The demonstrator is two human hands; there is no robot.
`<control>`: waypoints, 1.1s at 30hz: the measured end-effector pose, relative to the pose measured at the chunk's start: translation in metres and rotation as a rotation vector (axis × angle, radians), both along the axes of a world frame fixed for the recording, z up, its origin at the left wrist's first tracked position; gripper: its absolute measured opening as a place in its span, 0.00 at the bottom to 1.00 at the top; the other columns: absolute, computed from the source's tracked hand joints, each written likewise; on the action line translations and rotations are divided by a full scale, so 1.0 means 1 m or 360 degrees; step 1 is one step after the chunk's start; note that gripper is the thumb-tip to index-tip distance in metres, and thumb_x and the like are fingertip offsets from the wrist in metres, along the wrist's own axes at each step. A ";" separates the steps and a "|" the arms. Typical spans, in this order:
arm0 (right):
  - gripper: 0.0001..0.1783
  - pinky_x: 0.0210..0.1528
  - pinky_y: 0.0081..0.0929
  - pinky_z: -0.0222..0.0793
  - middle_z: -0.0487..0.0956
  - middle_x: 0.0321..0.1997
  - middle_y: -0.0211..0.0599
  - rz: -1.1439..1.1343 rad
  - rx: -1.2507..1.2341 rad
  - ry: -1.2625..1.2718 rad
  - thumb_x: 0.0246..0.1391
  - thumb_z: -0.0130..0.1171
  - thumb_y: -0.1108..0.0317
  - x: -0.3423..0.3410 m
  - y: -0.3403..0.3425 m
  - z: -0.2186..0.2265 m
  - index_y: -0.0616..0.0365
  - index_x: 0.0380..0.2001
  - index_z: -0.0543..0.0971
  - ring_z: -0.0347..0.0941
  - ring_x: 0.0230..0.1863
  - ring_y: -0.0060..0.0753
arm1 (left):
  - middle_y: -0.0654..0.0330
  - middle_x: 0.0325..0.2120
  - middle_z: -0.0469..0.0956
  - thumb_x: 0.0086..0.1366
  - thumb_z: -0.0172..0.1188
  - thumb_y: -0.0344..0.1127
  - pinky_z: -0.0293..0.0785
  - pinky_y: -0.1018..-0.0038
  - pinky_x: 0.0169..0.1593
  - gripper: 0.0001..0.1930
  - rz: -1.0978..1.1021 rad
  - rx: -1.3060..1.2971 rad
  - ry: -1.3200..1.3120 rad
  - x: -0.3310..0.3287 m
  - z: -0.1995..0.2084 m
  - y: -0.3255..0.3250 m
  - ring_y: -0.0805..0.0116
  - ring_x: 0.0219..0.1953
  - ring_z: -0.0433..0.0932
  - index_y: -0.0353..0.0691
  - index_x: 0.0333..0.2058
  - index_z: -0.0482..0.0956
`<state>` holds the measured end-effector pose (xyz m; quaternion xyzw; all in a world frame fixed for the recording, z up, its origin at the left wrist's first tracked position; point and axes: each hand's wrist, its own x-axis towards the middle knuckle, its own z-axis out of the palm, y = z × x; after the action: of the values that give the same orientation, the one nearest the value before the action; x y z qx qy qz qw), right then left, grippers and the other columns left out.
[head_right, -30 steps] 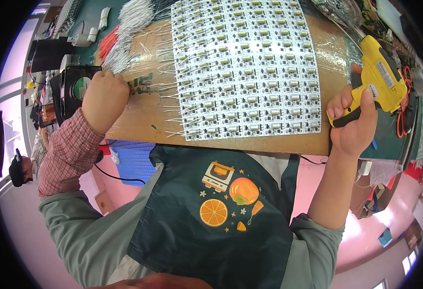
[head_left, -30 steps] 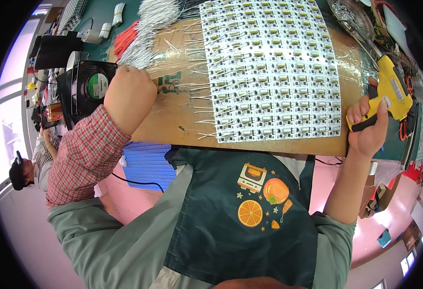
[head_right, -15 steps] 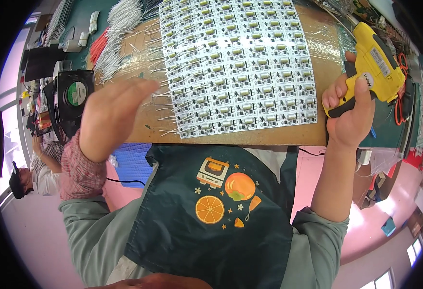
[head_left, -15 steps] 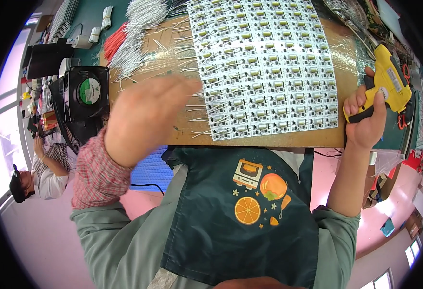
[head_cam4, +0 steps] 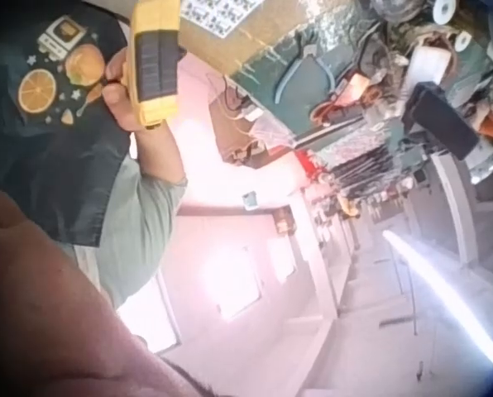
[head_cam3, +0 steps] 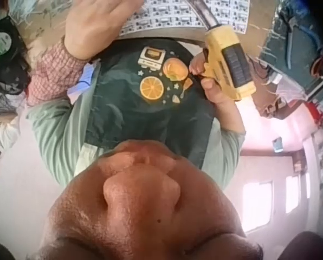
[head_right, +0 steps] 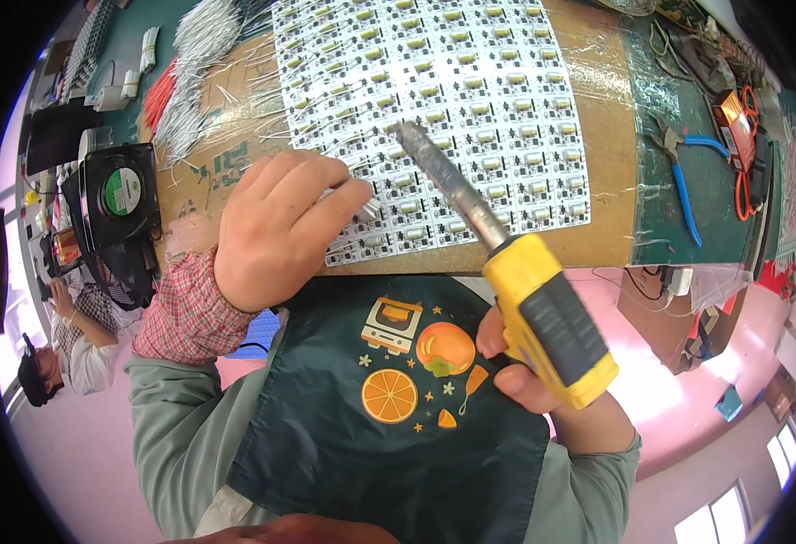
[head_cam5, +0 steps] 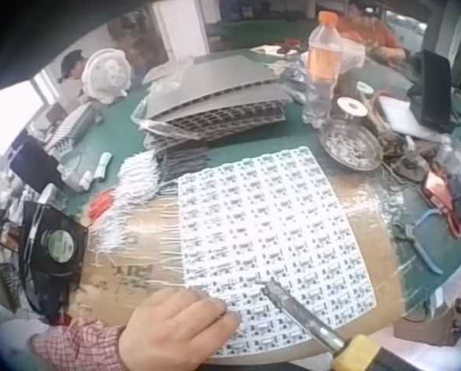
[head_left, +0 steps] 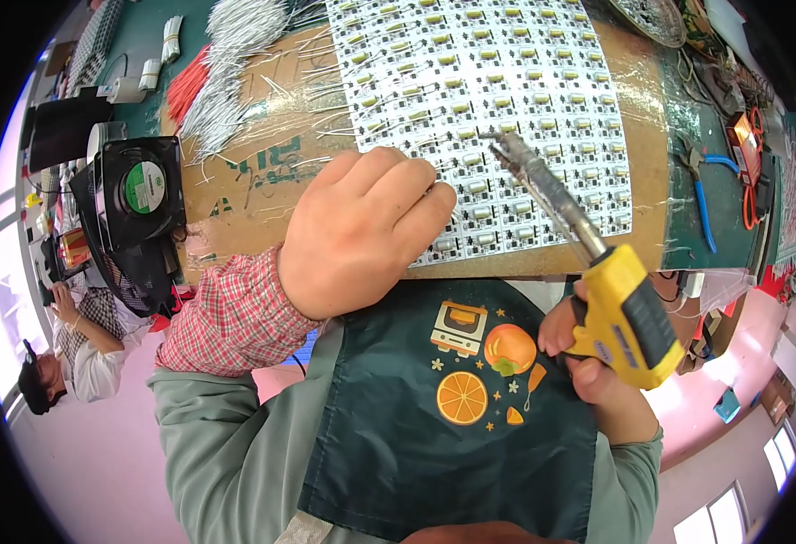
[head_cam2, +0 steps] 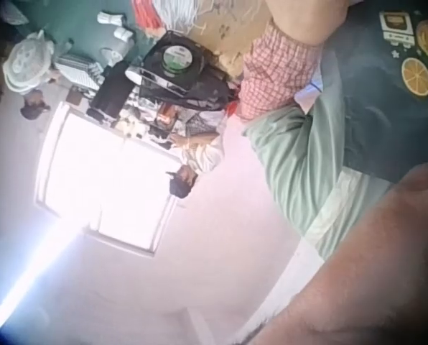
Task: The person solders wires onto circuit boards on a worktable using a soldering tool while positioning the wires by hand.
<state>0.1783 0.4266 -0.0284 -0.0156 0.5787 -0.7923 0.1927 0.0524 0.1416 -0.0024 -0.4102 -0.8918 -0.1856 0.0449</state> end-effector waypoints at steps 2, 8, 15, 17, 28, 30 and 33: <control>0.48 0.44 0.29 0.67 0.67 0.36 0.29 0.0114 -0.0126 -0.0095 0.53 0.70 0.46 0.007 0.000 0.001 0.57 0.66 0.58 0.67 0.37 0.26 | 0.58 0.36 0.77 0.46 0.59 0.25 0.75 0.64 0.42 0.20 -0.0078 -0.0042 -0.0040 0.000 -0.002 0.000 0.59 0.39 0.78 0.37 0.42 0.80; 0.33 0.40 0.29 0.70 0.72 0.35 0.33 0.0125 0.0197 -0.0009 0.53 0.69 0.51 0.022 0.011 0.001 0.59 0.52 0.69 0.71 0.34 0.32 | 0.60 0.29 0.74 0.47 0.62 0.24 0.73 0.66 0.36 0.18 -0.0184 0.0039 0.0012 -0.010 -0.011 -0.002 0.60 0.31 0.76 0.36 0.41 0.81; 0.19 0.29 0.32 0.71 0.76 0.28 0.34 0.0134 0.0500 0.0141 0.54 0.65 0.52 0.022 0.004 0.001 0.58 0.34 0.79 0.75 0.27 0.41 | 0.60 0.27 0.73 0.47 0.66 0.22 0.72 0.66 0.33 0.17 -0.0185 0.0196 -0.0109 -0.013 -0.020 -0.001 0.61 0.29 0.75 0.37 0.39 0.81; 0.18 0.28 0.32 0.70 0.76 0.27 0.33 0.0134 0.0585 0.0184 0.54 0.65 0.52 0.024 0.003 -0.002 0.57 0.33 0.78 0.74 0.26 0.41 | 0.60 0.27 0.73 0.47 0.66 0.21 0.72 0.66 0.33 0.16 -0.0177 0.0252 -0.0142 -0.013 -0.023 0.000 0.61 0.29 0.75 0.37 0.38 0.81; 0.18 0.27 0.31 0.67 0.74 0.24 0.30 0.0163 0.0780 0.0217 0.56 0.63 0.49 0.018 0.000 0.004 0.50 0.23 0.75 0.72 0.25 0.39 | 0.61 0.27 0.72 0.47 0.66 0.22 0.72 0.68 0.33 0.16 -0.0117 0.0269 -0.0129 -0.009 -0.026 0.001 0.62 0.28 0.74 0.37 0.38 0.81; 0.19 0.28 0.31 0.67 0.73 0.23 0.29 0.0141 0.0816 0.0184 0.55 0.63 0.48 0.019 0.000 0.004 0.50 0.22 0.75 0.72 0.25 0.38 | 0.61 0.27 0.72 0.47 0.66 0.22 0.72 0.68 0.33 0.16 -0.0113 0.0273 -0.0131 -0.009 -0.026 0.001 0.62 0.28 0.73 0.37 0.38 0.81; 0.19 0.28 0.31 0.67 0.73 0.23 0.29 0.0120 0.0833 0.0208 0.56 0.62 0.48 0.016 -0.002 0.005 0.49 0.21 0.74 0.72 0.25 0.39 | 0.60 0.27 0.73 0.48 0.66 0.22 0.72 0.67 0.33 0.16 -0.0127 0.0278 -0.0131 -0.010 -0.026 0.002 0.61 0.29 0.74 0.36 0.38 0.81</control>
<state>0.1947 0.4250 -0.0232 -0.0380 0.7739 -0.6055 0.1818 0.0427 0.1432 -0.0289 -0.4320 -0.8562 -0.2810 0.0363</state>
